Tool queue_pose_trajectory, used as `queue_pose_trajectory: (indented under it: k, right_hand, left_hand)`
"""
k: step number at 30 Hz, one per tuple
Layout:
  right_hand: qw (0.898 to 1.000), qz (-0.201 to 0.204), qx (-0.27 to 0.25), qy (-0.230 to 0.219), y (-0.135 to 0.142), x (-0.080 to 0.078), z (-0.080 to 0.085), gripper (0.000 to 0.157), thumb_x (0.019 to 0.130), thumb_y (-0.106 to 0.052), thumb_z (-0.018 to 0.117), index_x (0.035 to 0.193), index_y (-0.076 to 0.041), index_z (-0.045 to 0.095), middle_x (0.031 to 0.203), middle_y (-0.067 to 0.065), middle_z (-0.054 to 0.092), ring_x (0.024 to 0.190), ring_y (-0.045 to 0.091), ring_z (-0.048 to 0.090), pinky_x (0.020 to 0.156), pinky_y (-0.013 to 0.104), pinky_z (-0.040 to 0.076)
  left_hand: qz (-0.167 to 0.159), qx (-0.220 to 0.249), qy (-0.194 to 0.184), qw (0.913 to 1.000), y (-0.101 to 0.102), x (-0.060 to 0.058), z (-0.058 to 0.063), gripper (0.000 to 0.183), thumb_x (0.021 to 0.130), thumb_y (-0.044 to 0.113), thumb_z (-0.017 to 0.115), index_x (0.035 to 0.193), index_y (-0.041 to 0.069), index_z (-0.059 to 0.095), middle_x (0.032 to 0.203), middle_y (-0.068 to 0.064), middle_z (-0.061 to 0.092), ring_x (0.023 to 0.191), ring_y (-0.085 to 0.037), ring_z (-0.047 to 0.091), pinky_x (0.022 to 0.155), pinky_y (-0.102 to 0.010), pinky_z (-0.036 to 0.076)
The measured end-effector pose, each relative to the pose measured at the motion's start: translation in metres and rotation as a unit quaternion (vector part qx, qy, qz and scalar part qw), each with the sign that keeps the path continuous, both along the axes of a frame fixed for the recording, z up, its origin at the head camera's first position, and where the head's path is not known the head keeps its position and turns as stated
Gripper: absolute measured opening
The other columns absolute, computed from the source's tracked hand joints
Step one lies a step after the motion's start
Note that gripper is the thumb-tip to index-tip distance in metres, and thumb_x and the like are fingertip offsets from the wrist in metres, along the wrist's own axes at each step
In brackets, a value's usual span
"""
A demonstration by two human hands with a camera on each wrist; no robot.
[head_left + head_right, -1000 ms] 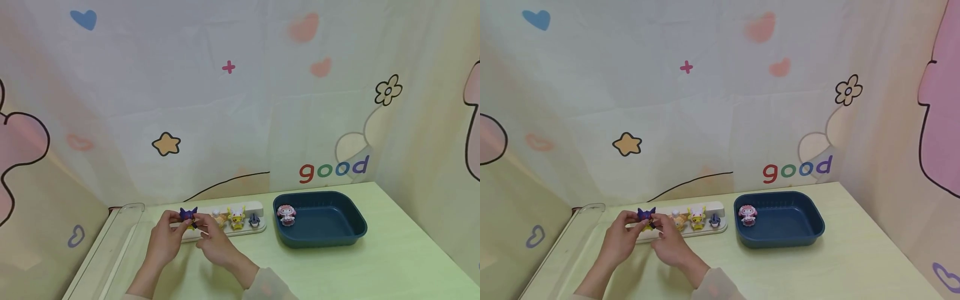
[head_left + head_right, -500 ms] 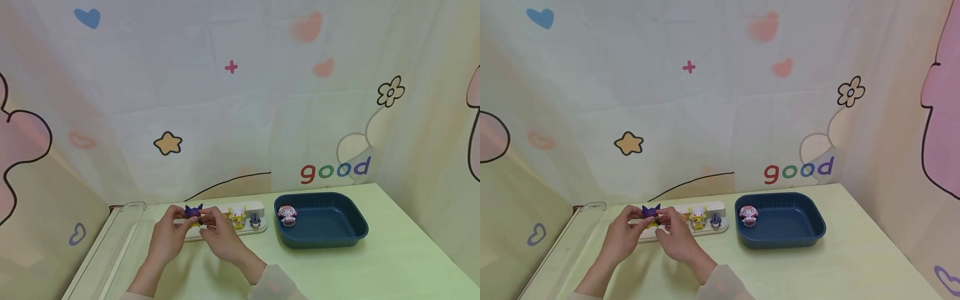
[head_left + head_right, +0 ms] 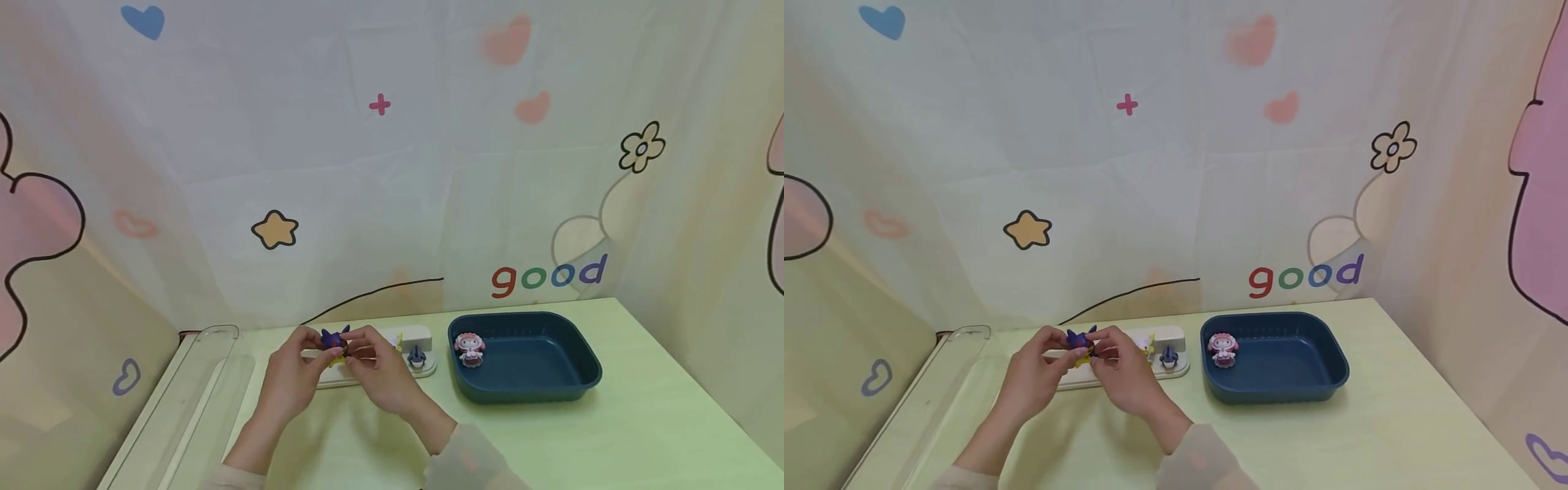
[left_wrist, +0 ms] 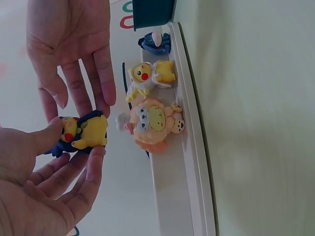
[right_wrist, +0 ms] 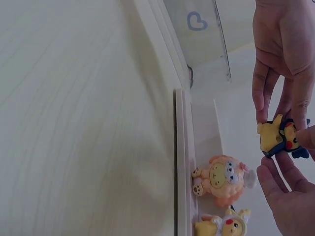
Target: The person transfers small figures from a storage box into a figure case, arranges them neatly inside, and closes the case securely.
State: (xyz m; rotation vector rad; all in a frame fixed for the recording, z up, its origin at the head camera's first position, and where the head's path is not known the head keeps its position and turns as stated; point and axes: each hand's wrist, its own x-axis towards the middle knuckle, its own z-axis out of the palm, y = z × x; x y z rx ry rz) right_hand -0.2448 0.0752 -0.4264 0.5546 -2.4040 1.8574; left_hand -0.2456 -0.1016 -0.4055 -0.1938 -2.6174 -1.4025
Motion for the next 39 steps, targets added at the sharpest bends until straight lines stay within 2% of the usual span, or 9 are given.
queue_pose_trajectory:
  k: [9,15,25,29,39]
  right_hand:
    - [0.999,-0.022,0.022,-0.006,0.02,-0.003,0.003,0.026,0.104,-0.012,0.061,0.127,-0.023,0.064,0.119,0.009,0.066,0.114,0.026,0.065,0.102,0.047,0.055]
    - [0.999,-0.039,0.032,-0.004,0.033,-0.004,0.004,0.025,0.103,-0.013,0.064,0.125,-0.024,0.067,0.116,0.01,0.068,0.11,0.028,0.067,0.098,0.047,0.058]
    - [0.997,-0.06,0.041,0.003,0.053,-0.003,0.006,0.024,0.099,-0.015,0.07,0.121,-0.025,0.07,0.108,0.007,0.07,0.099,0.023,0.069,0.091,0.039,0.059]
    - [0.998,-0.058,0.032,0.002,0.061,-0.003,0.006,0.025,0.098,-0.014,0.071,0.122,-0.022,0.071,0.108,0.01,0.07,0.094,0.021,0.068,0.083,0.033,0.056]
    - [0.997,-0.062,0.036,-0.007,0.083,0.001,0.008,0.029,0.099,-0.013,0.07,0.127,-0.02,0.071,0.108,0.012,0.071,0.094,0.025,0.068,0.078,0.029,0.056]
  left_hand:
    - [-0.011,-0.005,0.008,0.9999,0.016,-0.003,0.0,0.025,0.094,0.03,0.077,0.104,0.013,0.061,0.116,-0.011,0.077,0.094,-0.026,0.079,0.07,-0.033,0.054]
    - [-0.013,0.0,0.005,0.9999,0.027,-0.007,0.0,0.025,0.093,0.032,0.079,0.101,0.015,0.063,0.112,-0.008,0.078,0.088,-0.022,0.078,0.068,-0.032,0.054]
    - [-0.034,0.014,0.002,0.9993,0.042,-0.008,0.003,0.024,0.093,0.031,0.079,0.1,0.012,0.065,0.101,-0.008,0.078,0.076,-0.014,0.074,0.066,-0.03,0.054]
    - [-0.048,0.032,-0.004,0.9983,0.05,-0.01,0.002,0.024,0.093,0.03,0.079,0.101,0.011,0.066,0.098,-0.008,0.078,0.075,-0.013,0.074,0.067,-0.028,0.058]
    - [-0.075,0.052,-0.025,0.9955,0.07,-0.012,0.0,0.028,0.096,0.03,0.075,0.106,0.005,0.067,0.092,-0.008,0.078,0.072,-0.013,0.074,0.069,-0.028,0.062]
